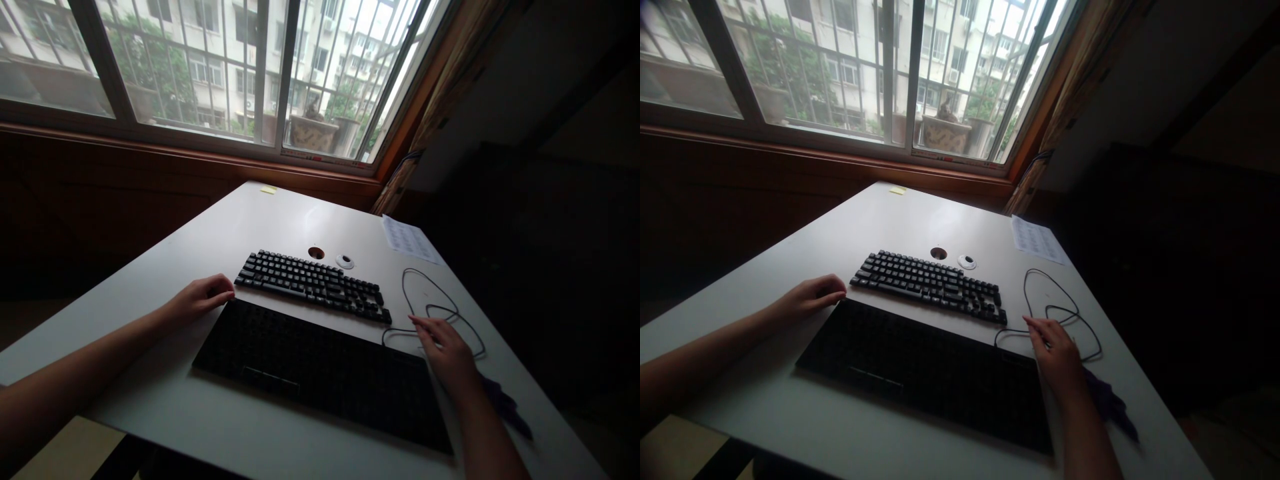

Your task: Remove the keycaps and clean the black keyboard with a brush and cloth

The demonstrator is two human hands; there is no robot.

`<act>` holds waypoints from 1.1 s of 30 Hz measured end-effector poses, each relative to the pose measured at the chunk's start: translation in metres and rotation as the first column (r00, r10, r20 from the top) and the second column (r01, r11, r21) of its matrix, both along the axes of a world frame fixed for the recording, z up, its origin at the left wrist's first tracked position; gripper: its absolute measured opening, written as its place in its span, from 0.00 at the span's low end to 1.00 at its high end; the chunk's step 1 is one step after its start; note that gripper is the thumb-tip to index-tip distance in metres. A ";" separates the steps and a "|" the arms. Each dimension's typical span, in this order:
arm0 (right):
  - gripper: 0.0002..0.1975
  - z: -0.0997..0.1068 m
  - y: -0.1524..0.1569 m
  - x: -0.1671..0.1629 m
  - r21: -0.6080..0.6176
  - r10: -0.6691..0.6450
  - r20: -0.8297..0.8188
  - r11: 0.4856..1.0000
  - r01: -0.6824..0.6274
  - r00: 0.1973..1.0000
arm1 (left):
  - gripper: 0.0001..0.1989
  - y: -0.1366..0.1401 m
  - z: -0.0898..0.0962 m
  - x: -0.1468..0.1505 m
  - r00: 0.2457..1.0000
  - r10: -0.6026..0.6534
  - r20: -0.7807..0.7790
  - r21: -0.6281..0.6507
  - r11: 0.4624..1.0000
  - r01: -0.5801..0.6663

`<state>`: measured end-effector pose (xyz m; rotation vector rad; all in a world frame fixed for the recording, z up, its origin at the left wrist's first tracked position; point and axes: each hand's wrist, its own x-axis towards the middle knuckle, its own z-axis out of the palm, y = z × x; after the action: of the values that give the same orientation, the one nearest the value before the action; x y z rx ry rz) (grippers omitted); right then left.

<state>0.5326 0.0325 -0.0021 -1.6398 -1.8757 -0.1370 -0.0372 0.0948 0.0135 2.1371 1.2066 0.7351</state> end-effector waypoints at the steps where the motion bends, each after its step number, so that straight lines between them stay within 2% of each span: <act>1: 0.15 0.000 0.000 0.000 0.005 -0.003 0.004 1.000 0.003 1.000 | 0.17 0.000 -0.001 0.000 1.000 -0.002 -0.004 -0.004 1.000 0.002; 7: 0.15 0.001 -0.001 -0.002 -0.009 -0.009 -0.016 1.000 0.009 1.000 | 0.18 0.003 -0.008 -0.003 1.000 0.001 0.001 -0.038 0.999 -0.001; 13: 0.15 -0.002 0.000 0.002 -0.051 -0.007 -0.035 0.999 0.005 0.999 | 0.17 0.003 -0.009 -0.001 1.000 -0.021 0.006 -0.009 1.000 0.021; 23: 0.17 -0.012 0.004 0.008 -0.093 -0.014 0.102 0.995 0.023 0.995 | 0.17 0.003 -0.012 -0.002 0.999 -0.034 -0.021 0.021 0.999 0.034; 33: 0.17 -0.011 0.004 0.004 -0.128 -0.010 0.121 0.991 0.026 0.993 | 0.17 0.003 -0.010 -0.002 0.998 -0.044 -0.036 0.032 0.998 0.045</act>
<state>0.5365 0.0369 -0.0134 -1.7706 -1.9970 -0.1270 -0.0389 0.0980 0.0034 2.2052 1.1682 0.7049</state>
